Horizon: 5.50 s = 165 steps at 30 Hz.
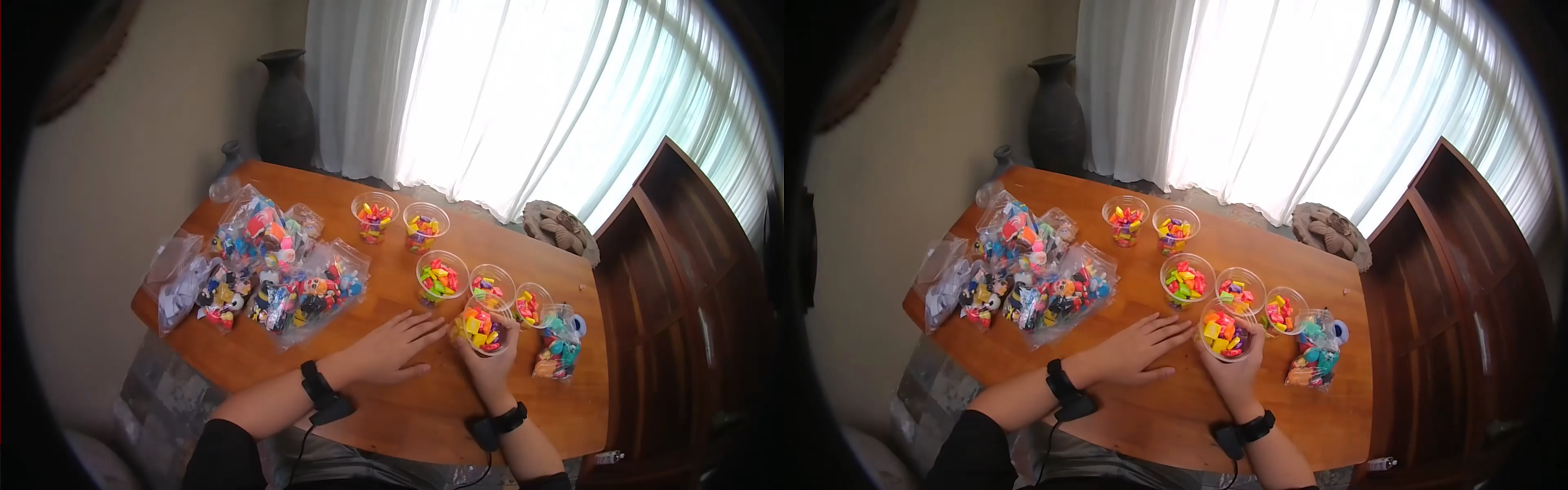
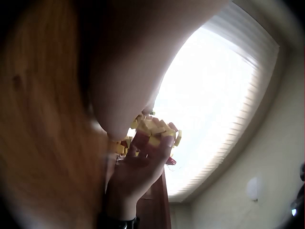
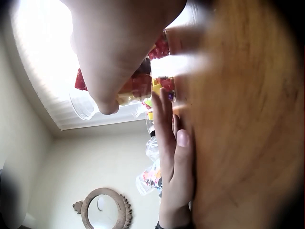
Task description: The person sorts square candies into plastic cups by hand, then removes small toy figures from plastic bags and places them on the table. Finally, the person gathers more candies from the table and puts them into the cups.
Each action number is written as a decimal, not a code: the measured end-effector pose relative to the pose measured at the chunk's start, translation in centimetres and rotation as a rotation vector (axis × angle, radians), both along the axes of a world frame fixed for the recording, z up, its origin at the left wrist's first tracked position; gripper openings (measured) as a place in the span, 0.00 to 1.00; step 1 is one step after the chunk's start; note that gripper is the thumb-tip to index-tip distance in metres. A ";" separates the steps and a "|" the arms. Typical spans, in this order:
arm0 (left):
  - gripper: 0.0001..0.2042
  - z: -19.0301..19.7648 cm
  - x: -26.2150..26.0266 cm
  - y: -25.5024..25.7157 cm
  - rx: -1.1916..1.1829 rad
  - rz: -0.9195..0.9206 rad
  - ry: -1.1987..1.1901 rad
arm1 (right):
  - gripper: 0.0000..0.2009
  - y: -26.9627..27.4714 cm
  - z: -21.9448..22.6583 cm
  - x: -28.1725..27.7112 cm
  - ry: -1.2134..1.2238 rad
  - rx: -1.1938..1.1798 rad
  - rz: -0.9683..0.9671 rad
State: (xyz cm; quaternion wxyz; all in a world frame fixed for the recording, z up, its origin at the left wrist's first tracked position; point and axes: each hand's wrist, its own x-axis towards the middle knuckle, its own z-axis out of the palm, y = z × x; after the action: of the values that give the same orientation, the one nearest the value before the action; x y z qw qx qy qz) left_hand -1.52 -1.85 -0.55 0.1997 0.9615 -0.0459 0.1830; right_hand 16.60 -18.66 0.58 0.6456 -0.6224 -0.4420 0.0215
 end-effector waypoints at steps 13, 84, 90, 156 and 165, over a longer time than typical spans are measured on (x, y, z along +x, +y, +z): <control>0.29 0.1 -0.2 0.5 -0.277 0.211 0.084 | 0.38 0.3 0.1 -0.3 -0.063 -0.100 0.065; 0.17 3.2 -4.2 11.8 -1.275 0.770 -0.988 | 0.43 0.0 0.5 -0.6 -0.080 -0.331 0.225; 0.15 3.4 -4.1 11.5 -1.019 0.829 -0.875 | 0.43 -0.1 0.2 -0.6 -0.041 -0.360 0.217; 0.28 3.2 -3.9 10.8 0.208 0.926 -0.266 | 0.34 0.2 1.1 -0.9 -0.223 -0.407 0.433; 0.15 4.5 -4.4 10.1 -0.049 0.932 -0.272 | 0.32 0.1 1.1 -1.1 -0.218 -0.397 0.424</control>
State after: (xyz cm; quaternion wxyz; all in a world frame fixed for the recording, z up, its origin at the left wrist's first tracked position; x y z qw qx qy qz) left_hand -5.93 8.21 3.93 0.1111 0.8422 0.3680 0.3781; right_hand 15.49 -18.56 1.70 0.4413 -0.6288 -0.6160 0.1745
